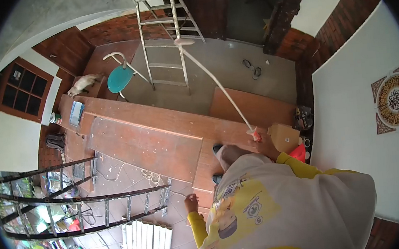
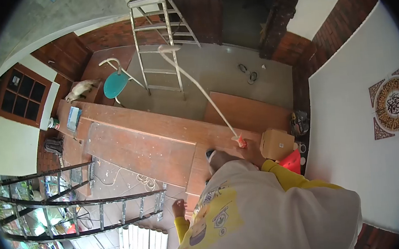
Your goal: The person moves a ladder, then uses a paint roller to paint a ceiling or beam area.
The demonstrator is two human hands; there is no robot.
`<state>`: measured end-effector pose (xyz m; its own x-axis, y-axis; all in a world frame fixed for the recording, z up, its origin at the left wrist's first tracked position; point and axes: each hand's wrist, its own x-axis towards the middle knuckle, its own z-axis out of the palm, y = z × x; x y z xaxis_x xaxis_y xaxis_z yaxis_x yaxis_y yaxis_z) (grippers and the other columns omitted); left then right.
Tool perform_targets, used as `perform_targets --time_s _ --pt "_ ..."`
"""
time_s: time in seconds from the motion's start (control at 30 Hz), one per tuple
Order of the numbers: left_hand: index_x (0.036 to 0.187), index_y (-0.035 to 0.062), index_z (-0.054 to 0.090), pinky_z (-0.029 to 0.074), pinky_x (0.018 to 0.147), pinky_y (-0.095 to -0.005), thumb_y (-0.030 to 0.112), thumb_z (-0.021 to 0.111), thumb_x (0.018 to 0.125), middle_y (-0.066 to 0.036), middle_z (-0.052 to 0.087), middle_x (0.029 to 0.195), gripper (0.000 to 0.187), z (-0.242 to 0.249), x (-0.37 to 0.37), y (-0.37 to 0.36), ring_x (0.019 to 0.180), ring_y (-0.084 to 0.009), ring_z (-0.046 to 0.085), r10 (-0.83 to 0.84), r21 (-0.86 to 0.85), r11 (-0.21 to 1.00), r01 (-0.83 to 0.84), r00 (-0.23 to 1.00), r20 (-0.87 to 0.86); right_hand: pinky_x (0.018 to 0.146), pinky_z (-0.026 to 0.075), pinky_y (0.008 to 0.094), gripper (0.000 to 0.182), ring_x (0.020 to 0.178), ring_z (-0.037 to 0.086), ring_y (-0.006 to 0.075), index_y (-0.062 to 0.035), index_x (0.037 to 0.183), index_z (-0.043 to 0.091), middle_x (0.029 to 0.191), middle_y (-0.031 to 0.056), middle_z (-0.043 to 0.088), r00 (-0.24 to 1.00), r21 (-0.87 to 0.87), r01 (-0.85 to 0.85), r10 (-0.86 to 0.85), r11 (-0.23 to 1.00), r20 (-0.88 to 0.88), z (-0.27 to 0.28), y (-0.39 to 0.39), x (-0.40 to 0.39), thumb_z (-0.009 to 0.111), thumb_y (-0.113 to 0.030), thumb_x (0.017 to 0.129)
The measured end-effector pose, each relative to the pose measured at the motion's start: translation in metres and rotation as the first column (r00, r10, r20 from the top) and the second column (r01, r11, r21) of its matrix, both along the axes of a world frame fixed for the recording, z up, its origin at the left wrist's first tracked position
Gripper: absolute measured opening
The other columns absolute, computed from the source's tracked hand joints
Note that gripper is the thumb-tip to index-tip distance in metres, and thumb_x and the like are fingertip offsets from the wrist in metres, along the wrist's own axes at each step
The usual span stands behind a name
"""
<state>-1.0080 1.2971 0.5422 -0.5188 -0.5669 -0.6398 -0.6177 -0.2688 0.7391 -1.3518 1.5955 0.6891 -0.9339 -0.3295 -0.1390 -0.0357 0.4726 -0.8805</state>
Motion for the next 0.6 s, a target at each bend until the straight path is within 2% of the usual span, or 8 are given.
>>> perform_targets --time_s 0.07,0.17,0.27,0.33,0.37,0.43,0.6 --pt "0.095 0.0003 0.061 0.05 0.051 -0.0248 0.014 0.059 0.09 -0.009 0.066 0.075 0.015 0.023 -0.04 -0.023 0.061 -0.0142 0.063 0.001 0.009 1.0 -0.001 1.0 -0.028 0.06 0.045 0.0353 0.033 0.062 0.054 0.0165 0.0011 0.097 0.064 0.065 0.0096 0.056 0.997 -0.001 0.069 -0.069 0.998 -0.022 0.002 -0.006 -0.009 0.071 -0.024 0.077" --pt "0.098 0.0013 0.061 0.051 0.053 -0.0247 0.017 0.059 0.091 -0.008 0.066 0.076 0.017 0.041 -0.101 -0.046 0.061 -0.014 0.063 -0.04 0.022 0.999 0.042 0.997 -0.07 0.055 0.044 0.0338 0.032 0.059 0.053 0.013 0.0022 0.096 0.063 0.063 0.0068 0.053 0.971 0.07 0.185 -0.193 0.98 0.142 -0.006 -0.007 -0.025 0.072 -0.023 0.078" --pt "0.101 0.0025 0.061 0.052 0.055 -0.0261 0.018 0.058 0.092 -0.009 0.067 0.079 0.018 0.058 -0.183 -0.067 0.065 -0.0145 0.064 -0.178 -0.02 0.984 0.177 0.98 -0.091 0.049 0.041 0.0321 0.032 0.053 0.05 0.0121 0.0026 0.091 0.061 0.06 0.0058 0.052 0.88 0.012 0.363 -0.347 0.932 0.323 0.011 -0.023 -0.051 0.072 -0.024 0.078" --pt "0.101 0.0024 0.061 0.053 0.057 -0.0266 0.018 0.058 0.093 -0.009 0.067 0.081 0.018 0.067 -0.232 -0.074 0.067 -0.0149 0.064 -0.223 0.001 0.974 0.225 0.963 -0.153 0.046 0.039 0.0311 0.031 0.049 0.048 0.0114 0.0022 0.089 0.061 0.06 0.0044 0.052 0.843 0.071 0.447 -0.446 0.892 0.299 -0.012 -0.021 -0.069 0.073 -0.025 0.078" --pt "0.102 0.0018 0.061 0.053 0.059 -0.0268 0.018 0.058 0.093 -0.01 0.067 0.085 0.019 0.071 -0.257 -0.079 0.071 -0.0154 0.064 -0.277 0.001 0.96 0.28 0.952 -0.128 0.045 0.039 0.0306 0.031 0.048 0.047 0.0111 0.002 0.087 0.061 0.06 0.0037 0.052 0.824 0.096 0.484 -0.49 0.87 0.284 -0.015 -0.024 -0.082 0.073 -0.025 0.079" --pt "0.103 0.0009 0.061 0.053 0.061 -0.0271 0.019 0.058 0.093 -0.01 0.066 0.087 0.021 0.075 -0.303 -0.087 0.073 -0.0158 0.064 -0.298 0.009 0.953 0.304 0.94 -0.165 0.043 0.038 0.0296 0.029 0.046 0.047 0.0101 0.0007 0.086 0.06 0.058 0.0023 0.052 0.796 0.073 0.535 -0.53 0.842 0.293 -0.017 -0.024 -0.103 0.073 -0.025 0.079" --pt "0.104 0.0007 0.059 0.053 0.063 -0.027 0.018 0.058 0.093 -0.009 0.065 0.094 0.02 0.092 -0.386 -0.105 0.077 -0.0138 0.062 -0.276 0.079 0.95 0.302 0.931 -0.238 0.038 0.038 0.0253 0.023 0.043 0.046 0.0077 -0.0024 0.092 0.056 0.057 -0.0016 0.049 0.667 0.028 0.692 -0.653 0.722 0.358 0.012 -0.035 -0.145 0.069 -0.019 0.083"
